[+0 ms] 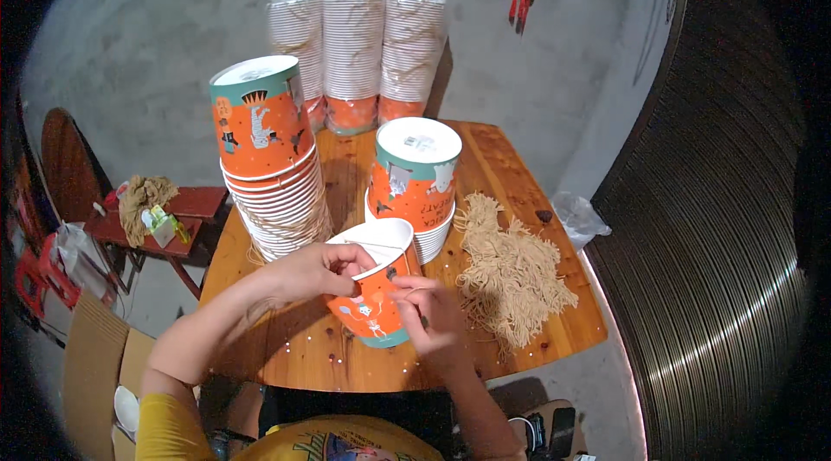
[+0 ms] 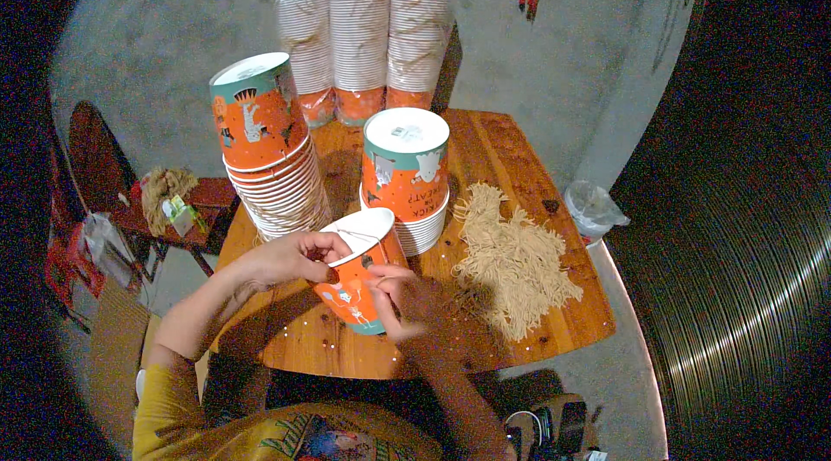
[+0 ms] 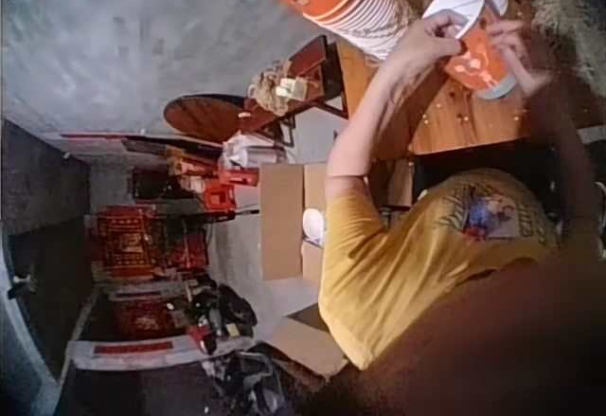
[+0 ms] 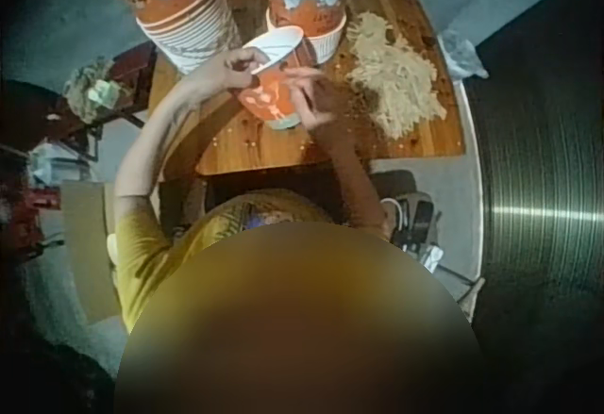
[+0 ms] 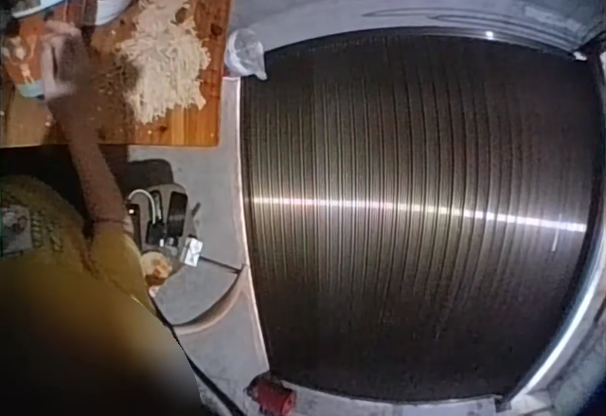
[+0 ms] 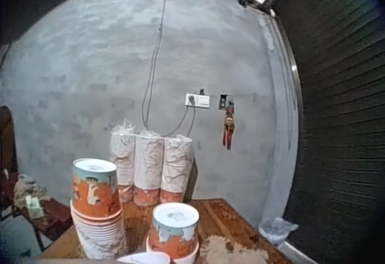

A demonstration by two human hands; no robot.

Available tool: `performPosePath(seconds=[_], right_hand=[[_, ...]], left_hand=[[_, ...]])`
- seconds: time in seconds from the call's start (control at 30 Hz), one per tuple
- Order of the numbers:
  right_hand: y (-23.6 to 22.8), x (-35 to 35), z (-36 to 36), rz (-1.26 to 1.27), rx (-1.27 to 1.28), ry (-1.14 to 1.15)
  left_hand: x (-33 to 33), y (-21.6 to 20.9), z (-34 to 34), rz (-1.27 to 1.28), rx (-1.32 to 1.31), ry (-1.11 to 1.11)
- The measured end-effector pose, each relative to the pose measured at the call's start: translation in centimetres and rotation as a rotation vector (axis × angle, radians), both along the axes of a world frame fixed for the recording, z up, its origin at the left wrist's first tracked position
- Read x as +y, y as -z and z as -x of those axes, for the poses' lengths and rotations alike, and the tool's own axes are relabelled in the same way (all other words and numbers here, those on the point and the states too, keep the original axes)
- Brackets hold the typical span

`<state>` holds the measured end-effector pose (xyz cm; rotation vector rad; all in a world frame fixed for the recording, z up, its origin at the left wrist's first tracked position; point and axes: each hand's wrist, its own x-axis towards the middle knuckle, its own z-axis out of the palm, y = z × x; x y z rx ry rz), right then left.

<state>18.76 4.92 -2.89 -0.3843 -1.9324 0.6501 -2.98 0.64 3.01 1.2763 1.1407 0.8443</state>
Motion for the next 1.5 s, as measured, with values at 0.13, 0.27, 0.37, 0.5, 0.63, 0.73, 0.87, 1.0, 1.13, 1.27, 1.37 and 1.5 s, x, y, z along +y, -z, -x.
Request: performPosePath(seconds=[0.13,0.27,0.37,0.5,0.63,0.73,0.87,1.0,1.13,1.27,1.37,1.5], right_hand=[[-0.3,-0.3,-0.2,-0.105,-0.016,0.01],[-0.4,-0.5,-0.5,-0.18,-0.058,-0.02],[0.0,-0.5,-0.9,-0.081,-0.236,0.132],[-0.7,-1.5,-1.3,0.135,-0.188,0.137],[-0.4,-2.1,-1.1,0.158,-0.088,0.128],[-1.6,-2.9,-1.4,0.161,-0.038,0.202],[-1.3,-3.1,-1.7,0.022,-0.024,0.321],[-1.5,-3.4,-1.4,0.11,-0.046,0.357],[-0.8,-3.0,-1.1,0.14,-0.05,0.419],[-0.5,-2.7,-1.0,0.022,-0.136,0.484],[-1.1,-3.0,-0.8,0.034,-0.127,0.456],[-0.4,-2.8,-0.7,-0.002,-0.122,0.453]], left_hand=[[0.1,-0.6,-0.8,0.02,0.052,0.043],[0.2,-0.4,-1.1,0.011,0.089,0.082],[0.1,-0.3,-1.3,0.012,0.073,0.089],[0.0,-0.2,-1.4,0.012,0.079,0.099],[0.0,-0.3,-1.7,-0.02,0.117,0.108],[-0.1,-0.2,-1.6,-0.016,0.092,0.109],[-0.1,-0.1,-1.8,-0.03,0.09,0.114],[-0.3,-0.2,-1.9,-0.034,0.107,0.119],[-0.5,-0.6,-2.5,-0.033,0.116,0.127],[-0.6,-1.1,-2.8,-0.041,0.178,0.126],[-0.9,-1.4,-3.1,-0.035,0.221,0.117],[-1.0,-1.6,-3.3,-0.064,0.267,0.131]])
